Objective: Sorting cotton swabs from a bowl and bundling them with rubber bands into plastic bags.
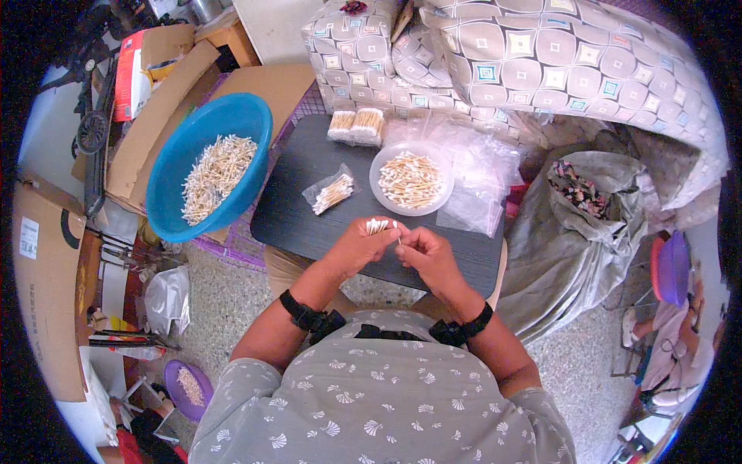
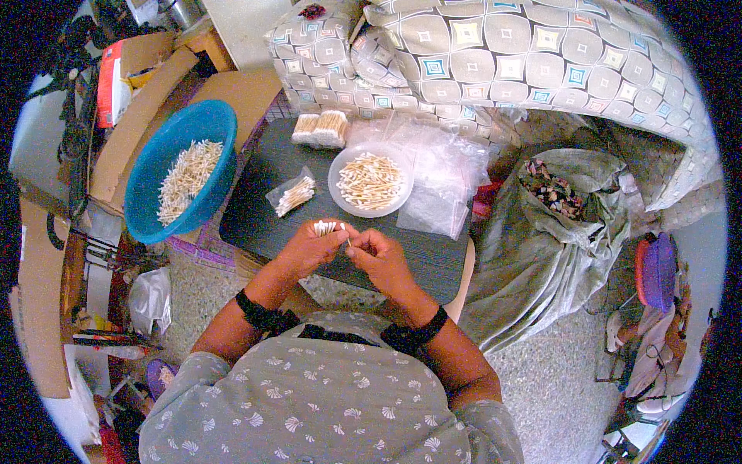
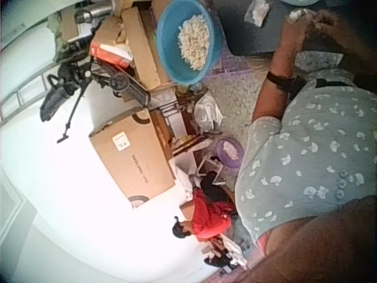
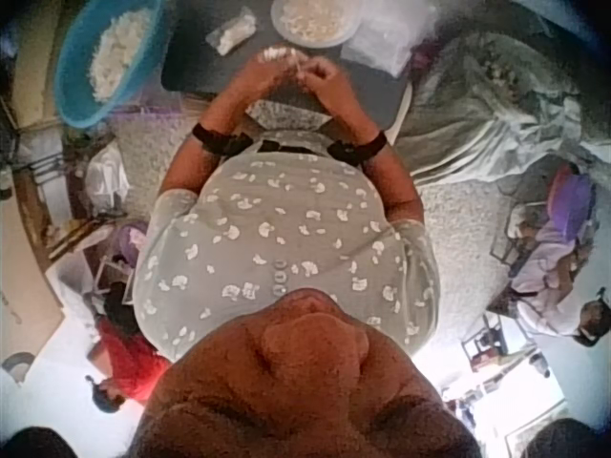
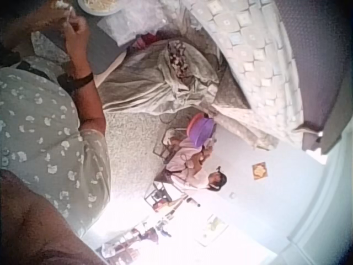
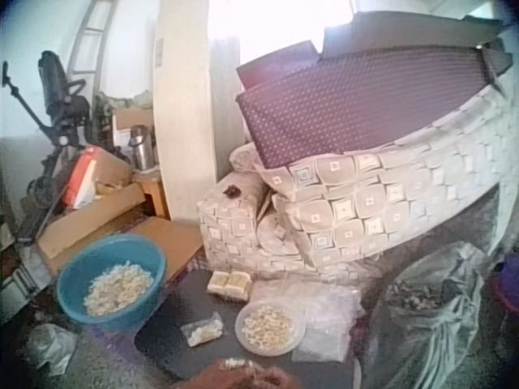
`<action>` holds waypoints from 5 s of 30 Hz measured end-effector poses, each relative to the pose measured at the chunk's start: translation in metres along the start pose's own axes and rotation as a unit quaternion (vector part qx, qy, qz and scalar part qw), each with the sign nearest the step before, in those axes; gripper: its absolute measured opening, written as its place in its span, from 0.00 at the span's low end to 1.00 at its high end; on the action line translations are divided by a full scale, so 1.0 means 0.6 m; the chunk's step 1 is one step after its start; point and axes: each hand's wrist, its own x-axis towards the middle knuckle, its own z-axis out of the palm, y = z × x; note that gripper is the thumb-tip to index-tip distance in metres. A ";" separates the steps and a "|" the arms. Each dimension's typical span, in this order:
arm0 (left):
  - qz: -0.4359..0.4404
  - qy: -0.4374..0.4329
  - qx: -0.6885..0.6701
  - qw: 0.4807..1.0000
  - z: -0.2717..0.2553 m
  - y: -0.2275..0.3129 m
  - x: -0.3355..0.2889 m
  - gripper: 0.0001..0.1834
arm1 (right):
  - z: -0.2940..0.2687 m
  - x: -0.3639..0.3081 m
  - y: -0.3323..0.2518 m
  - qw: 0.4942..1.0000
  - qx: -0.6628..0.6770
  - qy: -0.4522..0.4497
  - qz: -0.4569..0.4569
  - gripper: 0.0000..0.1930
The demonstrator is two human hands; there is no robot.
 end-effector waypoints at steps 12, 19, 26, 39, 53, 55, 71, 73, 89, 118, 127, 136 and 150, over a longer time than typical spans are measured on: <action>0.006 0.013 0.004 1.000 0.000 0.000 0.000 0.13 | 0.009 -0.002 -0.006 0.997 0.072 0.008 0.021 0.06; 0.008 -0.028 -0.010 1.000 -0.006 -0.011 0.005 0.15 | 0.004 0.005 0.010 0.999 0.039 -0.013 0.018 0.06; 0.003 -0.028 0.016 0.999 -0.008 -0.017 0.008 0.15 | 0.005 0.006 0.017 0.999 0.021 -0.012 0.025 0.07; 0.049 0.056 -0.161 0.984 -0.033 -0.063 0.039 0.17 | -0.022 0.023 -0.012 0.998 -0.020 0.053 0.013 0.06; 0.233 0.181 0.337 0.894 -0.101 -0.119 0.075 0.09 | -0.130 0.143 -0.076 0.912 -0.382 0.080 -0.130 0.11; 0.196 0.173 0.332 0.906 -0.095 -0.114 0.070 0.08 | -0.136 0.165 -0.077 0.893 -0.426 0.066 -0.129 0.12; 0.190 0.187 0.327 0.907 -0.091 -0.122 0.064 0.07 | -0.119 0.257 -0.051 0.798 -0.597 0.031 -0.067 0.12; 0.201 0.193 0.325 0.904 -0.092 -0.124 0.063 0.07 | -0.119 0.251 -0.055 0.814 -0.575 0.035 -0.075 0.12; 0.221 0.225 0.315 0.895 -0.092 -0.132 0.070 0.08 | -0.079 0.159 -0.068 0.993 -0.098 0.067 -0.009 0.05; 0.013 0.001 -0.014 1.000 -0.001 0.003 -0.006 0.13 | 0.005 -0.012 -0.040 0.988 0.112 -0.084 0.068 0.09; 0.028 -0.012 0.020 0.999 0.010 0.012 -0.010 0.11 | 0.005 -0.016 -0.042 0.992 0.118 -0.042 0.026 0.06; 0.066 0.072 0.103 0.990 0.008 0.009 -0.011 0.12 | -0.009 -0.015 -0.036 0.998 -0.009 0.069 -0.011 0.04; 0.045 0.020 0.098 0.994 0.005 -0.015 -0.007 0.08 | -0.008 -0.011 -0.034 0.994 -0.072 0.033 -0.076 0.07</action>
